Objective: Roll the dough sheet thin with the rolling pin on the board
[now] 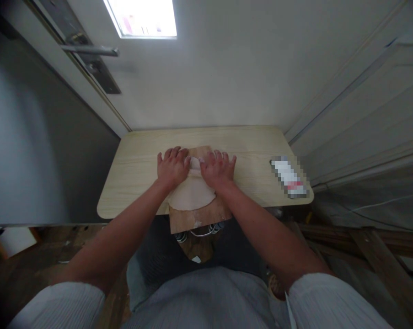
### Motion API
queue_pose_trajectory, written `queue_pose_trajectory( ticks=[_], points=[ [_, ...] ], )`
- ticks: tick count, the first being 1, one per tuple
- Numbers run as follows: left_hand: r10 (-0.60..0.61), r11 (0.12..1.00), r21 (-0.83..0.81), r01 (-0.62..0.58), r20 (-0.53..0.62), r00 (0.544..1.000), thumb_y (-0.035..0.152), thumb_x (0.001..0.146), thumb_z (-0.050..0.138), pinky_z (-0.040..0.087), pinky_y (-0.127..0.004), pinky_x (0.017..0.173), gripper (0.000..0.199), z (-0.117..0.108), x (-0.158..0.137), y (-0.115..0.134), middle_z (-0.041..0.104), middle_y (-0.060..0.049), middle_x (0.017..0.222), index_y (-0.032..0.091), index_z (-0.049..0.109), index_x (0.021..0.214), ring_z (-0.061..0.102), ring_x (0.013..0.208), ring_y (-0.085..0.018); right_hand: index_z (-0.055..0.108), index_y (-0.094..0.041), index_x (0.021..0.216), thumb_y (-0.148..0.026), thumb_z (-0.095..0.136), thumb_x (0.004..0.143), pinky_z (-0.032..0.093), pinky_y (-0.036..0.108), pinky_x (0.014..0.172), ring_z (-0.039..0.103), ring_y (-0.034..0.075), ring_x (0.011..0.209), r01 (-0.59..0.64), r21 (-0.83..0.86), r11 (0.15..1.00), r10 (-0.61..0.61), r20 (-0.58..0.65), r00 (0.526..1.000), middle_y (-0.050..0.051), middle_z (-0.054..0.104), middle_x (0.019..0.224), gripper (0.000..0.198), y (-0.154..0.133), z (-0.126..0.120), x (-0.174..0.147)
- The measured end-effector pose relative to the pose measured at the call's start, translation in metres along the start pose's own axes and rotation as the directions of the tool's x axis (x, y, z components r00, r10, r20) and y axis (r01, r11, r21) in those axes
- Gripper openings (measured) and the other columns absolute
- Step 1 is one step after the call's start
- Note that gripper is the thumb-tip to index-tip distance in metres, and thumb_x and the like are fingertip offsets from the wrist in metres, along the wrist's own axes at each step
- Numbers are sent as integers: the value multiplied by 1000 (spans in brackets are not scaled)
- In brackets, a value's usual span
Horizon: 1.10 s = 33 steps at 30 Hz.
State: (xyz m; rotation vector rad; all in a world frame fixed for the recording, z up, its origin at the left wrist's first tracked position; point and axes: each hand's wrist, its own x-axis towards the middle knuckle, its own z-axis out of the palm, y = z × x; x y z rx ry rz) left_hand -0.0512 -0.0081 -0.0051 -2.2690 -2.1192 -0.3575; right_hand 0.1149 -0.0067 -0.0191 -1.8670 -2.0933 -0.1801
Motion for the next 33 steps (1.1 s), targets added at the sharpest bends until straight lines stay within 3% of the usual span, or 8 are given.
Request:
queue_pose_trajectory(
  ticks=[6,14,21,33],
  points=[
    [-4,1000,-28,5,20,1000,48,101,24,23,-60,115,49,4,12,-2,48,-7,150,31,50,138,40,136,-30,59,-19,132,-51,27,102,23,57,103,51,33,117,-7,-8,1000,7,48,999,16,62,131,54,1,0,12],
    [4,999,-50,-2,38,999,50,101,21,25,-63,112,52,6,26,-4,50,-9,148,29,50,139,43,133,-33,63,-19,121,-46,26,103,25,47,98,54,30,109,-19,31,999,18,56,998,15,66,121,49,4,3,25],
    [-3,999,-41,4,7,1000,44,100,27,30,-59,109,46,7,37,-4,54,-10,143,27,54,133,47,129,-32,65,-19,114,-44,26,103,27,45,93,55,30,106,-52,38,998,49,78,996,14,67,117,48,5,6,37],
    [-23,999,-46,22,-15,1000,42,102,24,37,-48,103,45,8,59,-3,61,-13,128,21,59,122,51,121,-30,63,-15,121,-47,26,103,30,45,93,57,31,107,-65,52,997,59,96,994,18,66,118,52,6,9,59]
  ],
)
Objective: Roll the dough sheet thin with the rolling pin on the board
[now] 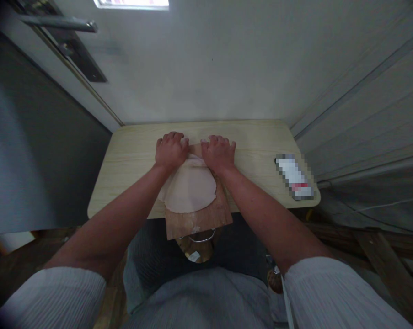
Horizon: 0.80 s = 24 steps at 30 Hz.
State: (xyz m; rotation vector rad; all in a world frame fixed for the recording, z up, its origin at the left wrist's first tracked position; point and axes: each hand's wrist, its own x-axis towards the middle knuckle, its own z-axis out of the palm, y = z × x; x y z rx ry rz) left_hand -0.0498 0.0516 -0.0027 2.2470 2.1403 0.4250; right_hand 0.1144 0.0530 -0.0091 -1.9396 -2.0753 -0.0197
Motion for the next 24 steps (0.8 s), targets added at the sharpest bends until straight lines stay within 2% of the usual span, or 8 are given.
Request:
queue_pose_trajectory(
  ticks=[16,24],
  points=[
    [-33,999,-6,33,14,999,45,102,23,40,-45,100,50,8,28,-4,61,-16,126,17,59,121,52,120,-30,63,-12,121,-51,24,103,34,49,93,57,33,108,-26,-36,999,28,61,998,20,65,118,58,1,6,27],
    [-37,999,-8,37,34,999,47,101,24,41,-45,100,51,9,27,-4,60,-16,127,17,59,123,52,120,-31,64,-12,120,-52,26,102,35,49,93,56,34,109,-9,-11,1000,10,37,999,21,65,117,59,2,8,25]
  ],
)
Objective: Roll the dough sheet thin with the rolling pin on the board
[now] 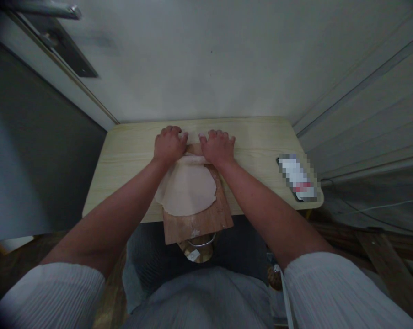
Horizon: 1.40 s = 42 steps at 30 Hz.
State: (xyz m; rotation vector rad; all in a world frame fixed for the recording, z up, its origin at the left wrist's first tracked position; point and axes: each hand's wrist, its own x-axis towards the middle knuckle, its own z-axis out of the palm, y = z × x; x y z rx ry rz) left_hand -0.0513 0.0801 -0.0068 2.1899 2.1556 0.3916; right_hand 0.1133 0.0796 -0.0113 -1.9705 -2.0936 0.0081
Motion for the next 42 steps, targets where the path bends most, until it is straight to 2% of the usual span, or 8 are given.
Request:
queue_pose_trajectory(
  ticks=[8,17,25,28,34,42],
  points=[
    [12,1000,-2,-12,28,1000,45,101,23,41,-46,98,50,-4,-13,1,59,-17,127,18,58,125,51,121,-31,61,-14,126,-52,30,101,35,52,95,53,35,113,0,-14,1000,0,8,1000,21,62,125,55,0,-2,-12],
    [14,999,32,-14,-7,1000,43,100,26,44,-48,95,47,-10,-36,3,62,-14,125,21,62,118,53,118,-32,58,-17,130,-48,32,101,30,55,101,50,34,119,13,4,1000,-13,-33,999,18,60,132,50,-2,-4,-37],
    [-3,999,35,2,19,1000,46,99,27,41,-51,101,47,-13,-64,2,57,-10,139,27,56,131,49,126,-31,47,-16,143,-50,30,101,23,60,107,44,35,129,9,-35,999,-10,-38,999,19,54,142,57,-5,-4,-69],
    [10,1000,22,-11,19,1000,48,99,29,38,-53,104,47,-15,-78,3,54,-10,142,29,52,135,47,129,-31,47,-17,143,-48,30,101,20,61,109,42,36,131,23,-44,999,-25,-33,999,18,53,143,56,-6,-5,-82],
    [-1,1000,30,2,-26,1000,50,99,25,28,-55,114,54,-17,-104,5,41,-9,157,27,43,145,35,142,-30,49,-18,142,-48,30,101,19,64,110,42,36,131,54,-51,997,-57,-50,997,16,54,144,54,-7,-11,-105],
    [21,998,58,-20,-23,1000,50,101,22,27,-54,115,57,-23,-124,6,40,-11,158,24,41,147,33,145,-29,52,-20,139,-48,30,101,19,63,109,41,36,131,86,-35,996,-88,-74,993,14,55,143,52,-8,-17,-124]
  ],
)
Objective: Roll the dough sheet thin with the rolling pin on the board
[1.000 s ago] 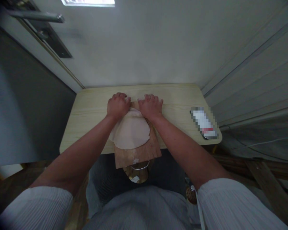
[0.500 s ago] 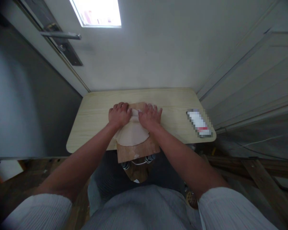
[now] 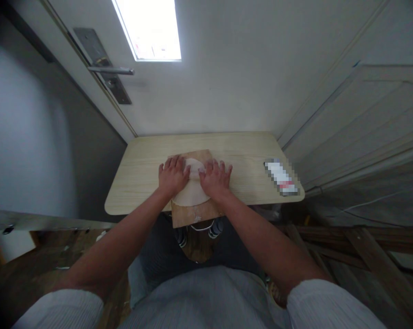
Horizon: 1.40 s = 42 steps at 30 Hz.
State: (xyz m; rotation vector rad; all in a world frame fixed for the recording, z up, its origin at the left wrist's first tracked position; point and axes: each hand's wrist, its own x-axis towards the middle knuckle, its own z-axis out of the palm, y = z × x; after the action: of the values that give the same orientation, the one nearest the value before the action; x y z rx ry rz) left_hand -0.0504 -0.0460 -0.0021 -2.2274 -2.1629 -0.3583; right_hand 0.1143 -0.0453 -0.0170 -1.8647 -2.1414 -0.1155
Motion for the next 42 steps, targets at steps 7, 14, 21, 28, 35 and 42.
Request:
queue_pose_trajectory(
  ticks=[7,14,21,28,35,42],
  points=[
    [2,1000,11,-2,1,1000,49,101,21,28,-55,114,56,2,4,0,42,-10,156,25,43,146,34,143,-31,54,-20,137,-47,30,101,17,63,109,41,35,130,-14,-12,1000,14,17,1000,14,56,140,51,-1,0,5],
    [-2,1000,-4,2,-1,1000,49,100,24,30,-56,111,50,5,20,-2,47,-9,151,28,47,140,40,137,-31,56,-21,134,-48,29,102,18,63,109,45,34,125,-6,-40,999,6,4,1000,14,57,138,50,-1,6,20],
    [2,1000,-6,-2,-18,1000,50,98,32,35,-53,107,47,10,38,-4,50,-8,148,28,51,135,43,133,-30,59,-23,131,-52,30,102,18,62,109,46,34,126,-35,-35,999,36,29,999,13,58,139,50,1,11,40],
    [-5,1000,-28,6,21,1000,53,97,32,35,-53,105,50,14,56,-7,55,-10,141,28,54,134,46,129,-33,55,-22,136,-54,28,102,24,60,107,46,34,126,-31,-8,999,31,46,998,13,56,140,54,4,12,57],
    [-10,999,-33,9,-18,1000,47,99,28,37,-51,100,48,17,70,-7,61,-13,130,24,59,128,50,121,-33,57,-23,135,-55,30,100,27,61,105,48,36,124,-41,12,999,40,63,997,13,56,141,53,6,16,75],
    [-11,999,-43,7,-97,995,46,100,29,38,-50,97,47,20,78,-6,64,-13,122,22,64,120,52,116,-33,59,-23,133,-53,33,99,27,64,104,50,37,122,-82,24,996,79,104,991,14,59,136,52,7,21,95]
  ],
)
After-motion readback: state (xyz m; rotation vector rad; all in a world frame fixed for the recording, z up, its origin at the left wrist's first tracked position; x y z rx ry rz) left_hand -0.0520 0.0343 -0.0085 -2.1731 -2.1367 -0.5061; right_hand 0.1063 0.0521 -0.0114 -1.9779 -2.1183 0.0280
